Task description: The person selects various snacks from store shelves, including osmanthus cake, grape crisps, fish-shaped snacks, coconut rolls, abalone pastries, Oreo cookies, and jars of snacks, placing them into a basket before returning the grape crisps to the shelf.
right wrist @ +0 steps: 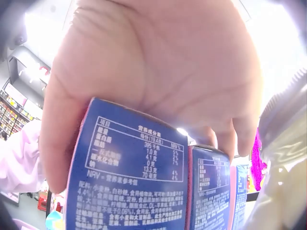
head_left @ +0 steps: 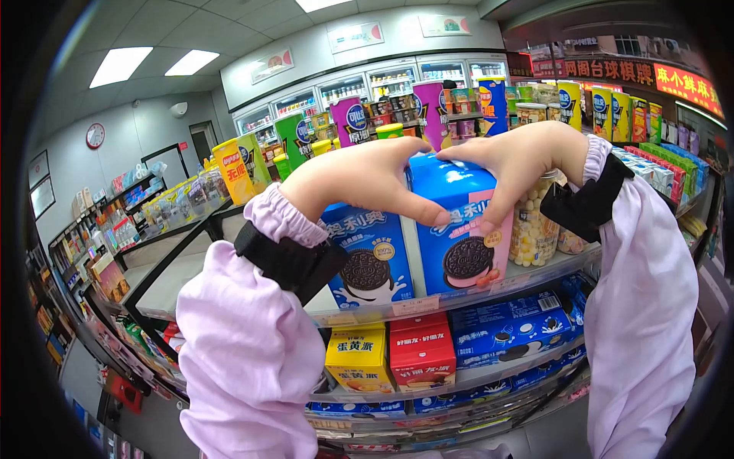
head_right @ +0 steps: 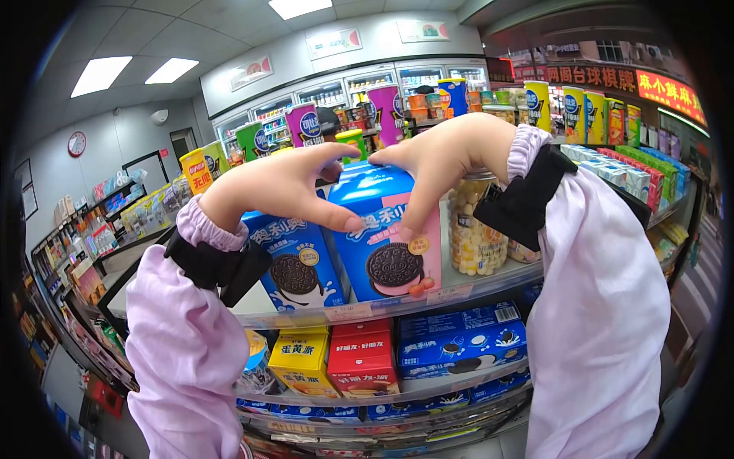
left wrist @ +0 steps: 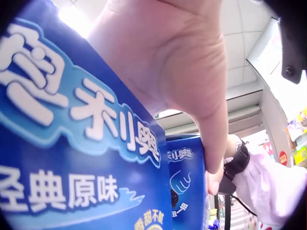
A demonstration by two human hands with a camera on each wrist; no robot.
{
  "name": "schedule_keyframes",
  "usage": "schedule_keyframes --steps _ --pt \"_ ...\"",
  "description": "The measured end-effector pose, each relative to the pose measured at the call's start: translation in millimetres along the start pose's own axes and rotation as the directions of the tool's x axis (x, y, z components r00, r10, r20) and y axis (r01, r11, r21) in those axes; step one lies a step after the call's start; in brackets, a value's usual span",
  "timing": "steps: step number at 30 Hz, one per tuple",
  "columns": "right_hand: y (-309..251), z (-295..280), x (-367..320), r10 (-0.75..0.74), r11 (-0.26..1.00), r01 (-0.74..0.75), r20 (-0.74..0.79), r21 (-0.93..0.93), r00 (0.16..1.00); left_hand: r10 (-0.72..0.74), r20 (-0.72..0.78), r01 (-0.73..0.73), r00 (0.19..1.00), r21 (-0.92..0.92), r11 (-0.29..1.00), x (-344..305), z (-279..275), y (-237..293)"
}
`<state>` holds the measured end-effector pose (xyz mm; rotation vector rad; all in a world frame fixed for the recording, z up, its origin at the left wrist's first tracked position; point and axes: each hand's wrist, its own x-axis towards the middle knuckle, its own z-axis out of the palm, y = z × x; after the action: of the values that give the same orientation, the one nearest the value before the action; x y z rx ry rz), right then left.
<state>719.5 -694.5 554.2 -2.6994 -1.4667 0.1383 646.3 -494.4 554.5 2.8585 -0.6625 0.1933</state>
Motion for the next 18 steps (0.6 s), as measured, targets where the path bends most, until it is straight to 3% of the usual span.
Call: schedule_keyframes --steps 7,10,12,15,16,17,18 --pt "-4 -6 -11 -0.060 0.997 0.067 -0.139 0.042 0.988 0.071 -0.137 -0.079 0.988 -0.056 0.995 3 -2 -5" --pt "-16 -25 -29 -0.013 0.999 0.020 -0.217 0.030 0.976 0.088 -0.230 -0.111 0.969 -0.088 0.990 -3 -15 8" --pt "-22 -36 -42 -0.023 1.000 0.018 -0.322 -0.017 0.946 0.167 -0.306 -0.224 0.937 -0.163 0.961 -8 -22 20" --pt "-39 -51 -66 -0.066 0.996 0.082 -0.416 0.020 0.907 0.209 -0.534 -0.403 0.819 -0.277 0.872 -5 -22 25" --pt "-48 -51 -73 -0.079 0.993 0.111 -0.450 0.045 0.889 0.426 -0.520 -0.603 0.740 -0.235 0.762 -6 -18 18" --pt "-39 -62 -77 -0.186 0.982 0.152 -0.450 -0.110 0.873 0.616 -0.497 -0.772 0.611 -0.200 0.604 -6 -10 8" --pt "-75 -53 -94 -0.107 0.993 0.074 -0.441 -0.092 0.891 0.449 -0.597 -0.711 0.665 -0.320 0.626 -15 1 22"
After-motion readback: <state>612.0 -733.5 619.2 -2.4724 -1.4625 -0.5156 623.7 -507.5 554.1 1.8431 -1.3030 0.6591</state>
